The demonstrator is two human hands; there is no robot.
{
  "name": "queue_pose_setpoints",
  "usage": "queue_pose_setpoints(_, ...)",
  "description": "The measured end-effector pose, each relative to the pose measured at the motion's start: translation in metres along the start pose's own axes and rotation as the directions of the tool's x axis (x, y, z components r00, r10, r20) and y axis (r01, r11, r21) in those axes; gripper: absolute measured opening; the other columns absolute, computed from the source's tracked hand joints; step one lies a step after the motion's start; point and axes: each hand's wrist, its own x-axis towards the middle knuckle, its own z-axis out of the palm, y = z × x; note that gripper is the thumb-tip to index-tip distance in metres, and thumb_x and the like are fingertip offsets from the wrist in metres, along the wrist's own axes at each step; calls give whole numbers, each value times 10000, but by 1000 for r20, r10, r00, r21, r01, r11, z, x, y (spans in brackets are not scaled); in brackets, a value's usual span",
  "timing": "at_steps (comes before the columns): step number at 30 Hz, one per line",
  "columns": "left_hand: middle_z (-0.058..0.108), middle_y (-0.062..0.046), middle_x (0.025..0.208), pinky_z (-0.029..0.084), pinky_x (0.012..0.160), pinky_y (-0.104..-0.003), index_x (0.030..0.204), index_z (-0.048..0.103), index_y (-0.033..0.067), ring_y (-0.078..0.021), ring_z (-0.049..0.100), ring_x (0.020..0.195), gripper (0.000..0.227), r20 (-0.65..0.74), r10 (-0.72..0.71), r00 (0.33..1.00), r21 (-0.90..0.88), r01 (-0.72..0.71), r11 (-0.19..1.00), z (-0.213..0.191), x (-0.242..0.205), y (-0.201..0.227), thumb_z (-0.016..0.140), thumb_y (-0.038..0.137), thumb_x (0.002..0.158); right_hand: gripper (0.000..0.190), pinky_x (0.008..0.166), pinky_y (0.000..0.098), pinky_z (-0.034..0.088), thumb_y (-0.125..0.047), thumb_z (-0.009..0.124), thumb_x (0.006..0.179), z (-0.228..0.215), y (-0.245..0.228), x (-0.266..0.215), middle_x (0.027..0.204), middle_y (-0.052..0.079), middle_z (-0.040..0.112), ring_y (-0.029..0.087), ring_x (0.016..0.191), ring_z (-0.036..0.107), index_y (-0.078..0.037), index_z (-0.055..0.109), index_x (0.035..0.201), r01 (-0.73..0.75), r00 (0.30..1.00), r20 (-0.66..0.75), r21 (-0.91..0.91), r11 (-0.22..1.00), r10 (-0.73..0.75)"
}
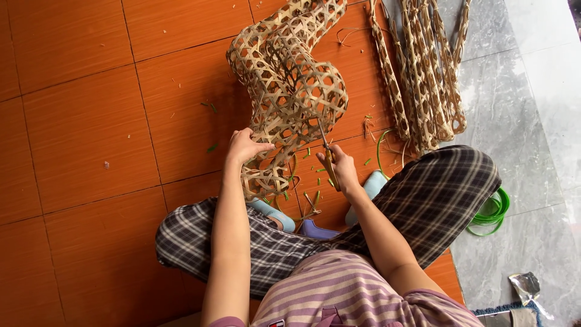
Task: Trimming and securing a woven bamboo animal figure using scissors and wire
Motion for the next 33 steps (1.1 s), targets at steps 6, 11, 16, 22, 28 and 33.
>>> queue_pose_setpoints(6,495,-150,1138,457,961,-472,1009,649,76,-377,560,1106,676,-370,123,921,112,-87,990,18,23,-23,953,358,476,525,681,437,520,-609,748,783,19,18,-2,643,142,638,343,665,680,-168,650,1051,4,983,185,-25,1000,0)
queue_pose_setpoints(11,448,-194,1290,-2,1162,-605,1087,600,47,-355,208,1441,612,-509,381,772,610,11,792,10,8,-26,935,146,585,514,663,384,531,-631,710,803,20,21,7,585,82,624,254,590,669,-190,634,1056,-6,971,240,-32,999,13)
queue_pose_setpoints(16,503,-202,1302,-73,1165,-610,1085,625,-7,-305,186,1476,357,-610,213,764,536,198,821,7,28,-98,746,119,773,473,505,327,506,-579,718,829,13,23,7,528,89,561,229,461,613,-156,637,1024,-31,980,200,67,997,17)
queue_pose_setpoints(22,547,-113,1051,165,1159,-515,868,667,17,-274,380,1279,99,-712,400,578,465,-39,884,48,69,-171,618,101,852,440,412,278,466,-483,758,845,17,17,23,522,86,535,191,401,566,-109,641,1044,29,988,139,257,966,-66)
queue_pose_setpoints(28,580,-83,863,203,1174,-454,771,682,19,-260,376,1247,170,-682,411,605,525,15,851,37,-1,-114,561,62,882,356,496,325,459,-337,788,876,-37,-114,49,585,123,542,236,484,573,-129,627,1115,475,880,-115,240,847,-461)
queue_pose_setpoints(33,573,-139,1226,157,1186,-496,888,685,-27,-380,327,1339,165,-687,112,718,210,48,977,51,-6,-132,604,115,902,363,533,392,553,-341,735,920,-74,-198,64,812,116,727,238,627,676,-63,581,1095,629,741,-30,-321,708,-671)
